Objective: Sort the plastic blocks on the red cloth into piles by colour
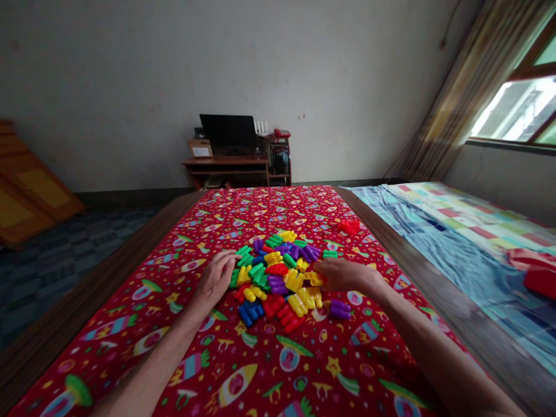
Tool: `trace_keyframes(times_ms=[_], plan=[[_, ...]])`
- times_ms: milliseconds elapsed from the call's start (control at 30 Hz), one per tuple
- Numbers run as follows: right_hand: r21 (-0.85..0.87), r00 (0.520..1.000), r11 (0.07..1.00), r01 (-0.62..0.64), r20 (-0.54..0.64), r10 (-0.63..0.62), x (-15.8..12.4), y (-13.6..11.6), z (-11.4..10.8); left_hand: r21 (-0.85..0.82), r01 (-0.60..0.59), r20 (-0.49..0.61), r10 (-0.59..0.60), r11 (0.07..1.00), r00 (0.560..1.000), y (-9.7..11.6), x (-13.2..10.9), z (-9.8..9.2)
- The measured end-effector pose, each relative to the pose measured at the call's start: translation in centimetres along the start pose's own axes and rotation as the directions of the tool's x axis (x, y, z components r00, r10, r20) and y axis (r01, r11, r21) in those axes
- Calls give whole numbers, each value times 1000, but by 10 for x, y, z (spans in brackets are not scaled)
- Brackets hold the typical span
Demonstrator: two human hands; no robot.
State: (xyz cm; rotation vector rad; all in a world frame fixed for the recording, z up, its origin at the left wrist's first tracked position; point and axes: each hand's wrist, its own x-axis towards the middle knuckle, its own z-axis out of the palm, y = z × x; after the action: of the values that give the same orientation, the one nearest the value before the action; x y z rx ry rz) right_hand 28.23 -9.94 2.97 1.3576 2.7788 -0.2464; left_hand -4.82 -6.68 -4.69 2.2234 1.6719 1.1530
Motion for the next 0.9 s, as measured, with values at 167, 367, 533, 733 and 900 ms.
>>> trace_keyframes(times_ms=[167, 367, 533, 733, 900], plan=[[246, 939, 944, -218, -211, 272, -1, 90, -8, -3, -28, -19, 28, 1000, 999, -5, 1, 3], [558, 416, 771, -307, -650, 636, 1, 158, 22, -4, -52, -21, 52, 999, 998, -9, 2, 4], [552, 401, 814, -182, -713, 574, 9, 174, 41, 11, -49, -8, 49, 999, 999, -8, 1, 3], [538, 413, 841, -47, -757, 507, 23, 137, 21, 6, -48, 1, 48, 999, 999, -8, 1, 2], [417, 744, 844, 336, -667, 33, 47, 23, 10, 5, -56, -8, 56, 998, 998, -11, 1, 5]])
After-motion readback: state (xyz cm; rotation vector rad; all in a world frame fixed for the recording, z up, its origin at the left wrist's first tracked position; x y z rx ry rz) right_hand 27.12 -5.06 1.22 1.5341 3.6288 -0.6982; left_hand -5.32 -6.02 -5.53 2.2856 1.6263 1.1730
